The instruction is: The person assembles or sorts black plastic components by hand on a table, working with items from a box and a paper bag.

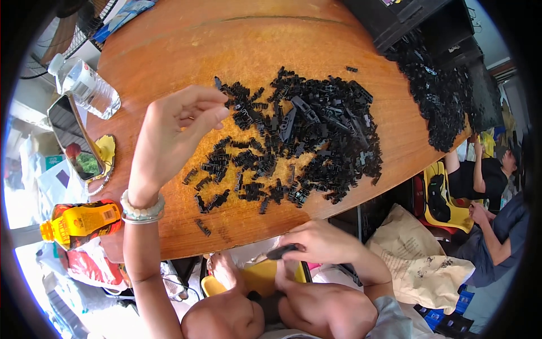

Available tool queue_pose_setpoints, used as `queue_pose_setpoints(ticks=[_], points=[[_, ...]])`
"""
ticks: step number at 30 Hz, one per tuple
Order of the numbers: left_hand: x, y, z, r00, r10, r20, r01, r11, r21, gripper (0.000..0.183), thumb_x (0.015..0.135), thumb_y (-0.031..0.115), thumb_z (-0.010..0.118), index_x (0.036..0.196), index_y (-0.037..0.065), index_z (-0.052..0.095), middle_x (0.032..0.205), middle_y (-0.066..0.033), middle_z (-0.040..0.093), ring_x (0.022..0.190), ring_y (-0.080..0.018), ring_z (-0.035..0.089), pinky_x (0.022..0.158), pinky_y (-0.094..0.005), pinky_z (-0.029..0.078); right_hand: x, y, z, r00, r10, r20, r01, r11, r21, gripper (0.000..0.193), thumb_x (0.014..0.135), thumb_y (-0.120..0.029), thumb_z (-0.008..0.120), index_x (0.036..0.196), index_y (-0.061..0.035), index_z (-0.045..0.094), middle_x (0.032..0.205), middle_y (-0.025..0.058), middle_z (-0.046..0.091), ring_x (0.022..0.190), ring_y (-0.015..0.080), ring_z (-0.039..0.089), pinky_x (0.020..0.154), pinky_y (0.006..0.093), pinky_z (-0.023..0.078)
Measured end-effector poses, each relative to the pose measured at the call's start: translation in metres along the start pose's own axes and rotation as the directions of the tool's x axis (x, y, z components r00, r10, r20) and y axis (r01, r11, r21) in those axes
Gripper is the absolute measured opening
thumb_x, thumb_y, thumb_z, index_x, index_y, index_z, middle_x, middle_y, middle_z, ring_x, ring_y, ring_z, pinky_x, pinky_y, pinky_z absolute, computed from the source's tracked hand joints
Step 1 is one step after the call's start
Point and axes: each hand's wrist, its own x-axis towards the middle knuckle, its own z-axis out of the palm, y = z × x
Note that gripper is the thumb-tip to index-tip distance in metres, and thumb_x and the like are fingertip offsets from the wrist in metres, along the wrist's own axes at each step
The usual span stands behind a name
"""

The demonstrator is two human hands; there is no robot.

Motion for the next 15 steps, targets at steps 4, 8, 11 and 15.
queue_pose_setpoints(ticks=[4, 8, 11, 15], points=[[0.018, -0.019, 0.017, 0.997, 0.066, 0.037, -0.071, 0.984, 0.163, 0.014, 0.082, 0.006, 0.065, 0.093, -0.002, 0.065, 0.081, -0.0092, 0.067, 0.075, -0.0125, 0.064, 0.069, -0.0246, 0.05, 0.003, -0.013, 0.003, 0.949, 0.011, -0.317, 0.04, 0.987, 0.155, 0.017, 0.082, -0.019, 0.063, 0.086, -0.0032, 0.065, 0.073, 0.0143, 0.063, 0.068, 0.0309, 0.061, 0.061, 0.0386, 0.048], [0.043, -0.023, 0.054, 0.962, 0.203, 0.181, -0.247, 0.93, 0.272, 0.008, 0.077, 0.003, 0.064, 0.083, -0.002, 0.065, 0.071, -0.0158, 0.065, 0.065, -0.025, 0.065, 0.061, -0.0312, 0.05, 0.039, -0.001, -0.019, 0.607, -0.316, -0.729, 0.035, 0.927, -0.372, 0.021, 0.072, -0.001, 0.069, 0.093, -0.003, 0.065, 0.085, 0.008, 0.06, 0.076, 0.0252, 0.059, 0.064, 0.0327, 0.048], [0.054, -0.023, 0.082, 0.956, 0.07, 0.285, -0.221, 0.811, 0.542, 0.021, 0.075, 0.021, 0.07, 0.076, 0.001, 0.067, 0.07, -0.0144, 0.064, 0.063, -0.025, 0.062, 0.061, -0.0324, 0.05, 0.066, 0.019, -0.028, 0.617, -0.48, -0.624, 0.002, 0.794, -0.608, 0.016, 0.07, -0.003, 0.063, 0.085, -0.0033, 0.062, 0.088, 0.0074, 0.053, 0.086, 0.0256, 0.052, 0.069, 0.0358, 0.041], [0.054, -0.032, 0.101, 0.97, -0.019, 0.242, -0.168, 0.668, 0.725, 0.03, 0.069, 0.031, 0.073, 0.068, 0.003, 0.065, 0.065, -0.0152, 0.063, 0.066, -0.0315, 0.062, 0.062, -0.0382, 0.05, 0.074, 0.025, -0.032, 0.611, -0.468, -0.638, 0.04, 0.823, -0.566, 0.015, 0.067, -0.002, 0.065, 0.08, -0.0024, 0.059, 0.088, 0.0077, 0.052, 0.086, 0.0254, 0.049, 0.072, 0.0356, 0.039]])
